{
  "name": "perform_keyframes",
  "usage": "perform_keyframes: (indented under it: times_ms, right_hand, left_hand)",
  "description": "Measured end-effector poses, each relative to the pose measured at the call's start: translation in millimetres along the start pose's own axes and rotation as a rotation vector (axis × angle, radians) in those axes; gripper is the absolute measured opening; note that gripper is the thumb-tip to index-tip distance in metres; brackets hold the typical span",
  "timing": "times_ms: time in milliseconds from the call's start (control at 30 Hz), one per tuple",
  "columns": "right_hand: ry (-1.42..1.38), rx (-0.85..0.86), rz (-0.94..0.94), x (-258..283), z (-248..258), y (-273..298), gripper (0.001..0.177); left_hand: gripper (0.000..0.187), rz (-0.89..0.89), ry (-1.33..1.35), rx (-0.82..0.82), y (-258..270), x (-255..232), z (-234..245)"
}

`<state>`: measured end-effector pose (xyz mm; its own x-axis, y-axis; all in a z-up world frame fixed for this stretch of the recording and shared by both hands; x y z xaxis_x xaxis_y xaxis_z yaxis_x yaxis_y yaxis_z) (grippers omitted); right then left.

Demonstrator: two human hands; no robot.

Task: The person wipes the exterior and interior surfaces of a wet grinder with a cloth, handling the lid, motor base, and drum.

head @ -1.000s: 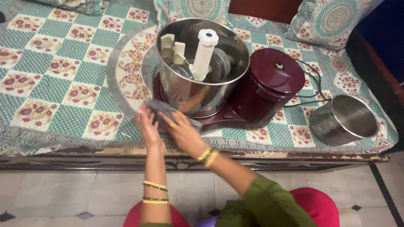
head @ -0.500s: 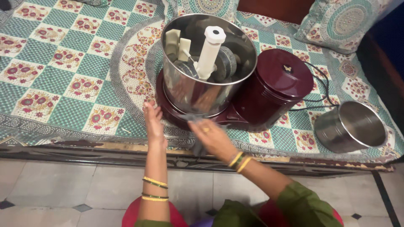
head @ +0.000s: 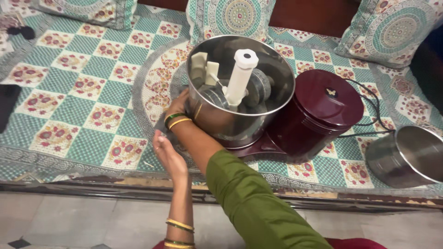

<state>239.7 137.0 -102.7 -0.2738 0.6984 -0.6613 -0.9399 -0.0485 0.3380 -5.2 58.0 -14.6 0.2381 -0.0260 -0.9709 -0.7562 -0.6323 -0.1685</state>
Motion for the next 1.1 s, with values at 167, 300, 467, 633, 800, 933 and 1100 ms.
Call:
perform_keyframes:
  times_ms: [167,300,467,633,800,933,1100]
  right_hand:
    - [0.092,-0.07,0.081,-3.7,-19.3,15.3,0.055]
    - [-0.294,-0.573,0.355,-32.3,-71.0,105.1,0.054]
    - [-0.338,-0.908,0.684,-129.6,-144.6,232.2,0.051]
    - [-0.842,-0.965,0.746,-231.4,-210.7,286.2,0.038]
    - [-1.114,-1.135,0.4,-246.2,-238.9,287.3,0.057]
    - [-1.151,-1.073,0.119,-221.3,-191.2,237.6,0.081]
    - [-0.497,-0.825,0.376,-192.8,-112.5,215.1,0.05]
  left_hand:
    - [0.064,0.087,0.137,-0.004,7.4,-8.8,-5.3]
    - [0.051,-0.023,-0.02,-0.013,10.0,-17.0,-9.2]
    - [0.047,-0.353,-0.707,0.004,30.6,-22.0,-23.8]
    - [0.047,-0.258,-0.504,0.143,35.9,-0.7,-49.3]
    - [0.044,-0.096,-0.331,0.179,26.5,18.5,-50.5]
    - [0.051,-0.104,-0.271,0.19,24.7,26.5,-49.8]
    - [0.065,0.025,-0.2,0.208,12.8,55.3,-46.4]
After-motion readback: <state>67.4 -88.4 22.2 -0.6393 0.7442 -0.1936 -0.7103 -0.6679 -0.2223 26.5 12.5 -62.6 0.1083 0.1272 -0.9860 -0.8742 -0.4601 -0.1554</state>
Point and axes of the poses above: each hand's wrist, its own y-axis away from the middle knuckle, its own z-axis out of the back of the hand, x = y × z, the point moved 1 cm from there along -y, towards the middle knuckle, and after that the axes turned 15 degrees about x, right-handed, at the moved point
